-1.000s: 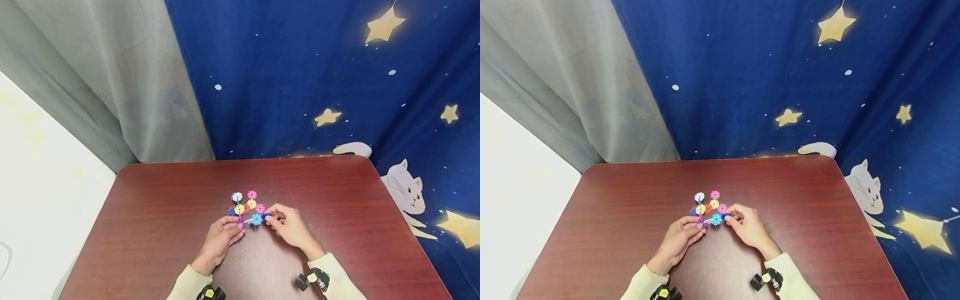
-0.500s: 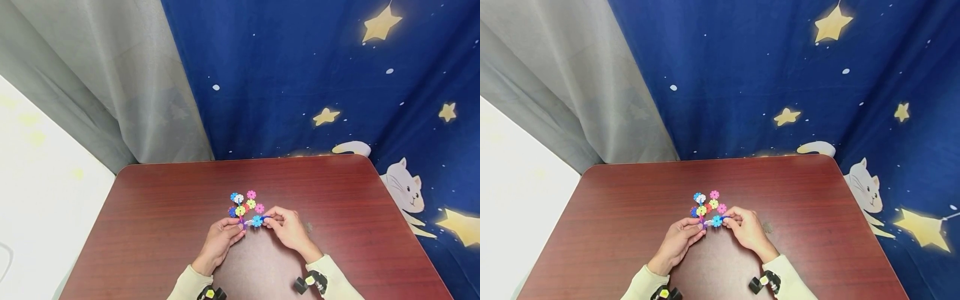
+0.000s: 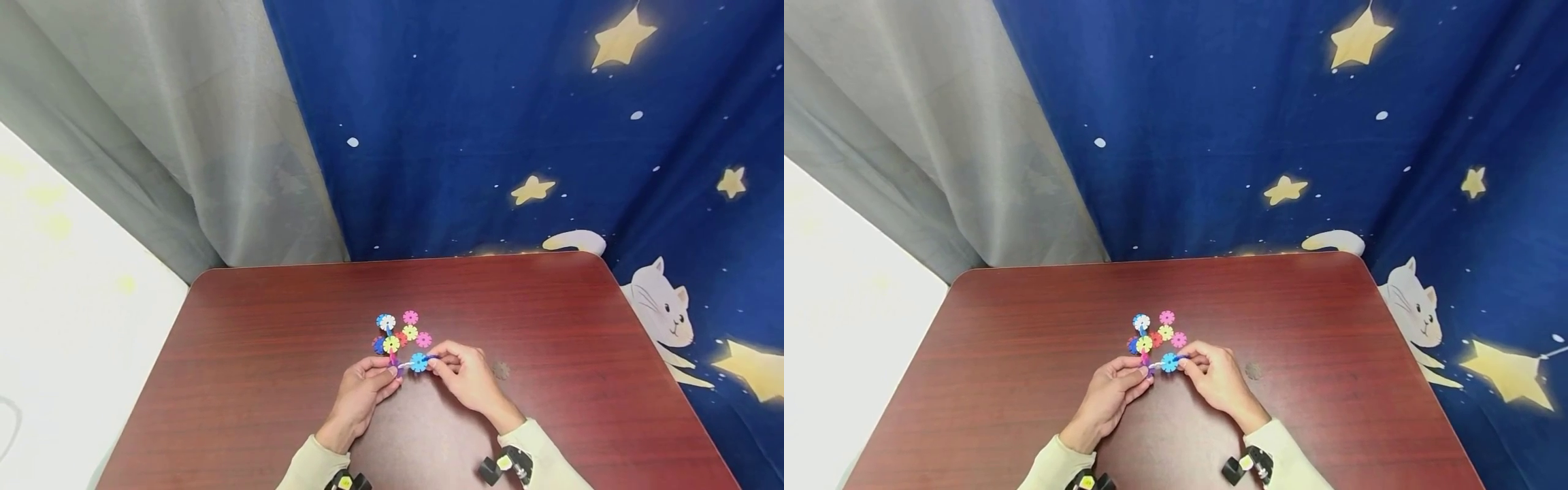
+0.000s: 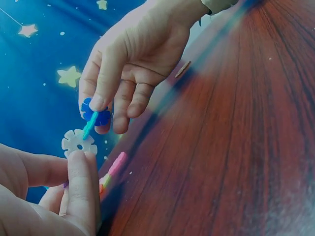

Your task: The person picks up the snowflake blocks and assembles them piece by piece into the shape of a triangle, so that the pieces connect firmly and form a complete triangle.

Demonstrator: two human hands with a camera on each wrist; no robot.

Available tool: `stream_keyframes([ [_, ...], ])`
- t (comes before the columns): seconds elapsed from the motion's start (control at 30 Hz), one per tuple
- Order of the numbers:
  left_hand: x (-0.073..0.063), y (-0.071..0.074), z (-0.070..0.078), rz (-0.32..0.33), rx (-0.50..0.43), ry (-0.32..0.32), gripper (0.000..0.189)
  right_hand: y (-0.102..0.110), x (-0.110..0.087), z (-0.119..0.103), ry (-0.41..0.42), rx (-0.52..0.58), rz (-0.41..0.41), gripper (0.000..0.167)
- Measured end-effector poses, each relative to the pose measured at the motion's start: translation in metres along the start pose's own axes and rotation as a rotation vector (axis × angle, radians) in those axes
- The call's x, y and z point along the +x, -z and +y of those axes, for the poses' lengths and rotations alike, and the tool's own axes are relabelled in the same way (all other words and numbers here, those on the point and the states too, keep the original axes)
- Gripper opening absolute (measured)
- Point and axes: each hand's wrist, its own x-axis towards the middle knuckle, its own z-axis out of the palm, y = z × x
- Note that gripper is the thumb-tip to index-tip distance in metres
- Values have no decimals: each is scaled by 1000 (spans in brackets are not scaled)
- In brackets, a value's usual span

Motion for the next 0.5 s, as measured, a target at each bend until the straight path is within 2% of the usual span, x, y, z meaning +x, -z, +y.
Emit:
stream_keyframes([
  [0.23, 0, 1, 1, 3, 12, -8, 32, 9, 0, 1, 70, -117, -1, 18],
  [0.5, -1, 3, 1, -14, 21, 2, 33, 40, -5, 6, 96, -243, 57, 18],
])
